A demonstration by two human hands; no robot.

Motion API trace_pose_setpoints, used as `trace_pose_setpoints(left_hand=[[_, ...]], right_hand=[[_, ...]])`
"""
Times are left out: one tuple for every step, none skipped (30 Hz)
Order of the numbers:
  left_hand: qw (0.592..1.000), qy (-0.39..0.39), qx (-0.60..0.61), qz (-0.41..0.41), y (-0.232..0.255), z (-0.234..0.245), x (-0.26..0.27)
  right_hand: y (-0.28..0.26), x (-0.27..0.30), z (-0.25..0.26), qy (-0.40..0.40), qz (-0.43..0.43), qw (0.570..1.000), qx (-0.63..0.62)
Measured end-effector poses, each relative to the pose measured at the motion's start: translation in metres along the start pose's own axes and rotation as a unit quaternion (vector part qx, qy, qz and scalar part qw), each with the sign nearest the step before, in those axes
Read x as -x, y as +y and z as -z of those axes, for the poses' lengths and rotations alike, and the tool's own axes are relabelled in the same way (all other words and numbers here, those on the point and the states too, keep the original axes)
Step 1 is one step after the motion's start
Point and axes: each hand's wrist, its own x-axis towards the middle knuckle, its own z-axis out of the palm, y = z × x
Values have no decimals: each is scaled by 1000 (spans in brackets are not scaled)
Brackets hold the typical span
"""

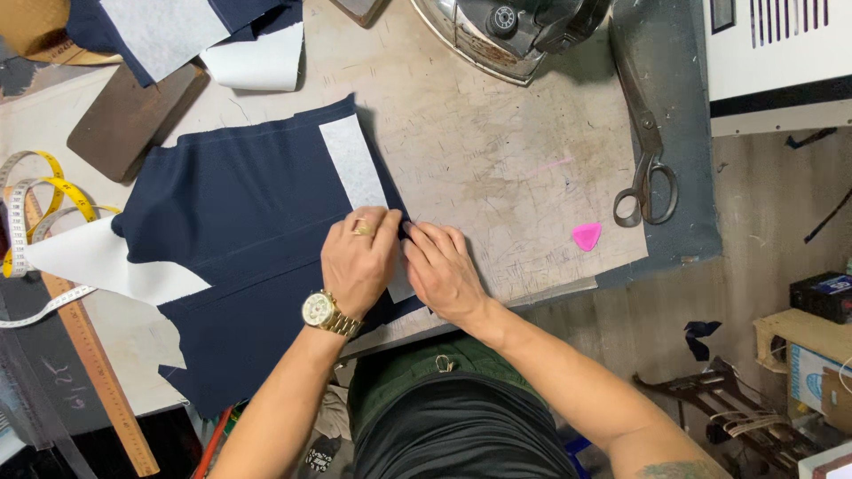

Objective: The person measures a piece of blue fabric with a tape measure, applies white adhesive strips to the edges, presses them with a steam iron and a wooden block, and then cuts the fabric using shears.

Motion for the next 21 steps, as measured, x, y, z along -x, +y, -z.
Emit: trace_pose_setpoints(left_hand=[[1000,-2,2,-1,0,6,-4],[998,-43,-1,-55,0,12,-8],[990,-83,-4,-110,0,19,-12],[990,-83,-4,-110,-8,12,-7],[988,-90,0,-126,-16,5,-3],[985,-98,5,-142,-23,-2,2],[985,-99,7,-144,-26,-3,2],[984,-97,13,-151,-29,-4,2],[983,-94,18,-159,-31,-5,3],[982,-95,18,-160,-32,-4,3],[982,-98,23,-158,-32,-4,3],[982,-101,29,-157,-32,-4,4],[982,-102,30,-158,-33,-3,3],[981,-108,32,-158,-33,-2,3],[980,-114,33,-158,-33,-2,2],[980,-115,34,-158,-33,-2,2],[980,-111,38,-161,-33,-3,2],[980,-107,41,-163,-34,-3,1],[980,-108,42,-164,-34,-3,1],[980,-105,43,-164,-34,-3,1],[980,-103,44,-164,-35,-3,0]], right_hand=[[-1,1,-1,-1,-3,1000,0],[-1,2,-2,-5,-1,1000,5],[-2,3,-3,-9,0,1000,11],[-3,2,-2,-9,0,1000,11],[-3,2,-1,-9,1,1000,12],[-5,2,0,-9,-2,1000,13],[-5,1,0,-10,-4,1000,13],[-6,1,-1,-11,-6,1000,11],[-7,1,-1,-12,-8,1000,9],[-7,2,-1,-12,-9,1000,9],[-7,2,-1,-13,-8,1000,15],[-8,2,-1,-13,-7,1000,23],[-8,1,0,-13,-8,1000,23],[-8,1,1,-16,-12,999,29],[-9,1,3,-18,-16,999,36],[-10,2,2,-18,-17,999,36],[-10,3,1,-20,-22,999,41],[-11,4,1,-23,-28,998,47],[-11,4,0,-22,-28,998,47],[-12,3,0,-22,-31,998,49],[-12,3,0,-21,-34,998,51]])
